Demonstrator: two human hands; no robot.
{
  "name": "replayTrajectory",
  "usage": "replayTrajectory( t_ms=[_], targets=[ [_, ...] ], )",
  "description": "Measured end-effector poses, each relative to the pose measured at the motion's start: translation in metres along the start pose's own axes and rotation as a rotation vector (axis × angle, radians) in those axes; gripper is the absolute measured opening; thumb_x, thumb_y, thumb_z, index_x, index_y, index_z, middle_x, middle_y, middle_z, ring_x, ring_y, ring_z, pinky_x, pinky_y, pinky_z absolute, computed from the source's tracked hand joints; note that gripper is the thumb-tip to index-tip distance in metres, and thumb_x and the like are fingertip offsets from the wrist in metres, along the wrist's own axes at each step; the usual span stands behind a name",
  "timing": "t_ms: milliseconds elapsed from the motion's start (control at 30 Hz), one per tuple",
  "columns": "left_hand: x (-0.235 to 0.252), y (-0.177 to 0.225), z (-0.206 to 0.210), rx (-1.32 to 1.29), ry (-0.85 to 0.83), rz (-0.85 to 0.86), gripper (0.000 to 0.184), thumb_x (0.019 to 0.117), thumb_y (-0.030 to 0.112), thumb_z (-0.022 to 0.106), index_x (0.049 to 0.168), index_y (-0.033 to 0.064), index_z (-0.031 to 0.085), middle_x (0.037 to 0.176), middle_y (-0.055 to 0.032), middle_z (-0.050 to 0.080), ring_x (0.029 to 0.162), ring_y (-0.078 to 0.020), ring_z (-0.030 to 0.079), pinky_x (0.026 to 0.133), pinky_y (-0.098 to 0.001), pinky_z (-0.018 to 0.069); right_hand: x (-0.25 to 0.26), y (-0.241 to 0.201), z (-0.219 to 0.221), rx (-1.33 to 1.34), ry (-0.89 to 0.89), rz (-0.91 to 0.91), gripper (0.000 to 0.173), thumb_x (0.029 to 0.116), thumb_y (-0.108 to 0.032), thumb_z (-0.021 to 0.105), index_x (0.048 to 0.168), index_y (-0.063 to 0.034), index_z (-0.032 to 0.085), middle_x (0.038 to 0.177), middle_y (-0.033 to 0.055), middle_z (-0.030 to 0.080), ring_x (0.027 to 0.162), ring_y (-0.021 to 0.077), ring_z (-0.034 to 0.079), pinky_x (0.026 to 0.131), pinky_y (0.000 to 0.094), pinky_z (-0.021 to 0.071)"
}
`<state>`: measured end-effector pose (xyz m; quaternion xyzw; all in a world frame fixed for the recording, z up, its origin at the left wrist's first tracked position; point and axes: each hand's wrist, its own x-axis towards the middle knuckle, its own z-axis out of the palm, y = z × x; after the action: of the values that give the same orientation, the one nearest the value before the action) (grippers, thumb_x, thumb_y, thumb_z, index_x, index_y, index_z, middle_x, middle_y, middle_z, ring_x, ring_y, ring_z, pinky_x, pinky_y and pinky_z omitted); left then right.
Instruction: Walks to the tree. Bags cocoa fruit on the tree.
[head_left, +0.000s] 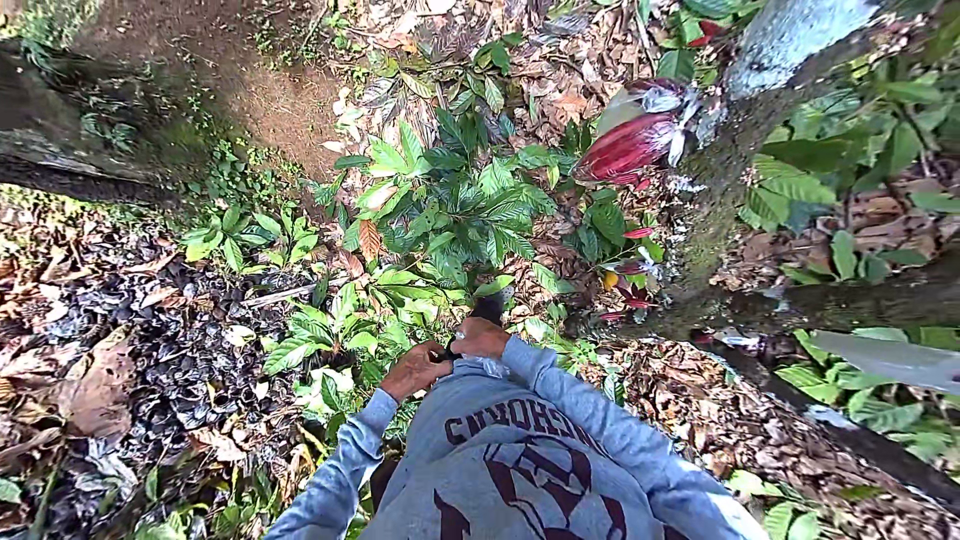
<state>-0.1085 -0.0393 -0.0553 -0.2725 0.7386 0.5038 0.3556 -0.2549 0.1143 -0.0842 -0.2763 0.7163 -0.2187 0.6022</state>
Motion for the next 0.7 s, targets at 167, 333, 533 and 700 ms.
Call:
replayTrajectory(
  t_ms=[167, 333, 533, 700],
  targets=[
    [-0.007, 0.010, -0.022, -0.110, -0.264, 0.023, 0.053, 0.0933, 0.037, 0.070, 0.136, 0.0075, 0.062, 0.119, -0.0087, 0.071, 0.104, -0.0177, 0.070, 0.093, -0.0388, 0.0572, -0.006, 0.007, 0.001, 0.035, 0.002, 0.010, 0.049, 0.0930, -0.045, 0.065, 0.097, 0.0038, 0.067, 0.098, 0.0231, 0.067, 0.095, 0.0384, 0.066, 0.083, 0.0628, 0.0512],
    [0.003, 0.000, -0.028, -0.124, -0.295, 0.051, 0.045, 0.0948, 0.029, 0.072, 0.131, 0.0036, 0.065, 0.111, -0.0100, 0.073, 0.098, -0.0179, 0.071, 0.092, -0.0381, 0.0576, -0.004, 0.012, 0.007, 0.093, 0.006, -0.005, 0.049, 0.0935, -0.043, 0.066, 0.095, 0.0059, 0.067, 0.097, 0.0243, 0.067, 0.093, 0.0389, 0.066, 0.083, 0.0631, 0.0509],
    [0.010, 0.014, -0.040, -0.014, -0.240, 0.066, 0.040, 0.0956, 0.032, 0.068, 0.124, 0.0035, 0.070, 0.118, -0.0111, 0.072, 0.110, -0.0203, 0.068, 0.100, -0.0435, 0.0529, -0.008, 0.012, 0.002, 0.105, 0.026, -0.039, 0.048, 0.0953, -0.041, 0.064, 0.095, 0.0069, 0.066, 0.098, 0.0253, 0.066, 0.095, 0.0392, 0.064, 0.084, 0.0627, 0.0496],
    [0.037, -0.023, -0.037, -0.080, -0.083, 0.018, 0.033, 0.1031, 0.018, 0.057, 0.130, 0.0004, 0.064, 0.120, -0.0143, 0.070, 0.107, -0.0230, 0.069, 0.098, -0.0432, 0.0549, -0.006, 0.060, 0.015, 0.330, 0.091, -0.179, 0.039, 0.1009, -0.037, 0.062, 0.105, -0.0009, 0.074, 0.098, 0.0152, 0.071, 0.092, 0.0249, 0.067, 0.090, 0.0494, 0.0535]
  ],
)
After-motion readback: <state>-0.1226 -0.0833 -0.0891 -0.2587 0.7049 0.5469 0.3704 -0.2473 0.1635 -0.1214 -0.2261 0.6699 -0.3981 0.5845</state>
